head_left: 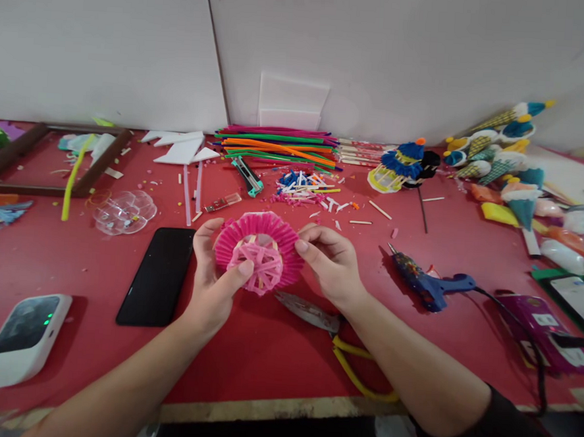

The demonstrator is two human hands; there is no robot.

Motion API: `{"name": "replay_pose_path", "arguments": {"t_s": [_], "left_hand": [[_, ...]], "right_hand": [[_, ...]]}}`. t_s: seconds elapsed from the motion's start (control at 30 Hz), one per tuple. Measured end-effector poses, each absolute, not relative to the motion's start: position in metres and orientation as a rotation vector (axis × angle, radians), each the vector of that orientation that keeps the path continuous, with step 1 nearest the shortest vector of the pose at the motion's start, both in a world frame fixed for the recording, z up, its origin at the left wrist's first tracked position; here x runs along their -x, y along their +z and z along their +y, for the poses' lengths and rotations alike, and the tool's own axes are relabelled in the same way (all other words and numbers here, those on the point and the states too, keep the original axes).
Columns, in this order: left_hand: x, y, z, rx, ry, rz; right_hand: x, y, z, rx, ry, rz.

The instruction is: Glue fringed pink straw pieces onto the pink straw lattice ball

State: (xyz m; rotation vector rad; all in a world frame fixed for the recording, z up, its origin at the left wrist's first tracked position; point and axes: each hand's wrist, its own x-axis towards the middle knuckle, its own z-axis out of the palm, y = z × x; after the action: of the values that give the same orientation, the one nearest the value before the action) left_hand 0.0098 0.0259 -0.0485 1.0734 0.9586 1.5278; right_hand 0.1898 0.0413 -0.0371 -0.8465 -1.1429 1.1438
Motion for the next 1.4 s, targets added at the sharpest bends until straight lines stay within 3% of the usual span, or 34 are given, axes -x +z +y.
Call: {"name": "replay_pose_path", "arguments": {"t_s": [1.4], "left_hand": [[-0.010, -0.036, 0.019, -1.602, 1.505, 0.816]], "right_hand": [[-0.195, -0.049, 0.042, 0.726, 1.310, -1.122]]}}
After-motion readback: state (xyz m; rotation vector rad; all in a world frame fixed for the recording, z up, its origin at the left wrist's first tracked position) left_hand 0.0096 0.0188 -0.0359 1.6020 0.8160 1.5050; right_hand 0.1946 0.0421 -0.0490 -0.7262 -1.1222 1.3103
